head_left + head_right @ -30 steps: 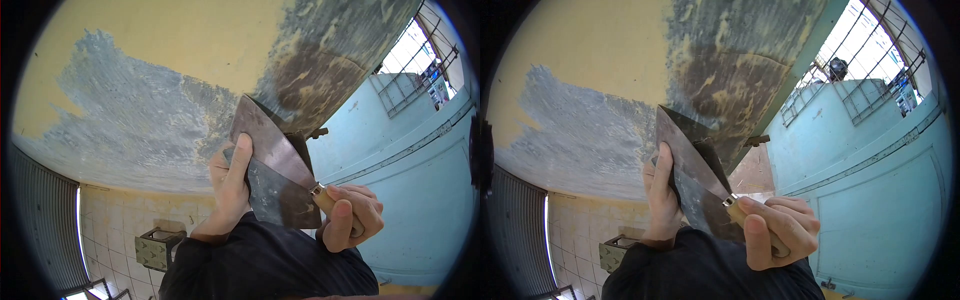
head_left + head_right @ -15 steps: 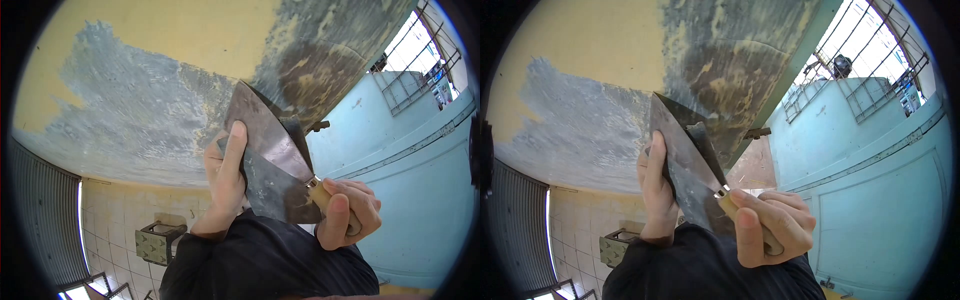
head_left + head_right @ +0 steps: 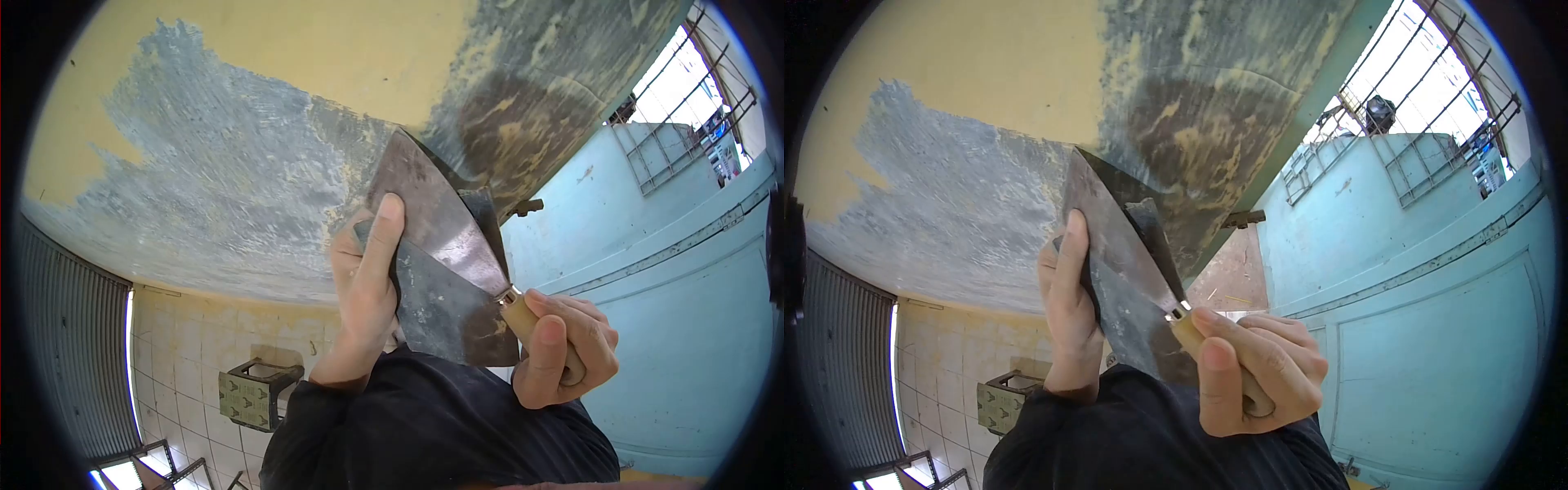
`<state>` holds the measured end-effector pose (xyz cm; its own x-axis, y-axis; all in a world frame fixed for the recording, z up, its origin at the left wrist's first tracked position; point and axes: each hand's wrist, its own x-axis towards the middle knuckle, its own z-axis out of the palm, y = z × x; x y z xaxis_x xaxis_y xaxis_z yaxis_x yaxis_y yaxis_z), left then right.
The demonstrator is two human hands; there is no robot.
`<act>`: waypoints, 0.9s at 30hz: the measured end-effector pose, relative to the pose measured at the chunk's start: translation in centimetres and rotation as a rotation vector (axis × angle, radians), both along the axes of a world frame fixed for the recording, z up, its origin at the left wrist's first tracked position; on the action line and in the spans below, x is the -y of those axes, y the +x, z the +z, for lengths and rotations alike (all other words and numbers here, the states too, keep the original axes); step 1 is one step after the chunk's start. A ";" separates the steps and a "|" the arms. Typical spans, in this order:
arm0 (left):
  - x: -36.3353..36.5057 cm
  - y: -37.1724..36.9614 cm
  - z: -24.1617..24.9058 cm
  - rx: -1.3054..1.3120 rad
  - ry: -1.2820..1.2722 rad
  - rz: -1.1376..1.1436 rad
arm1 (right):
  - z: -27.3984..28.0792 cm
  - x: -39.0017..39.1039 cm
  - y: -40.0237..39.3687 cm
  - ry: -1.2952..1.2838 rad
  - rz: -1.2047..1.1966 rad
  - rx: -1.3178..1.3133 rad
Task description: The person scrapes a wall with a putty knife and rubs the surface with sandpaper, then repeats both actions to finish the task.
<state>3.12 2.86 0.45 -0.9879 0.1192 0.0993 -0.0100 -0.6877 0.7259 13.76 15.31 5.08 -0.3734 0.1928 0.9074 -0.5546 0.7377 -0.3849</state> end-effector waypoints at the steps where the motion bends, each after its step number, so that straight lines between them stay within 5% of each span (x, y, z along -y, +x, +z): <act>1: 0.1 -0.3 0.6 0.000 0.003 0.004 | 0.0 0.1 0.0 -0.028 0.007 -0.009; 4: 0.7 -1.0 0.4 -0.054 0.127 -0.035 | 0.7 1.2 0.1 0.009 -0.060 0.169; 27: 2.2 -1.8 0.5 -0.096 0.071 0.045 | 0.2 2.2 -0.2 -0.019 -0.113 0.121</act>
<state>1.29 0.70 0.90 -0.9777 0.0640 0.2000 0.0893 -0.7355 0.6716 13.59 13.09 5.23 -0.4548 0.2569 0.8527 -0.4170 0.7846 -0.4588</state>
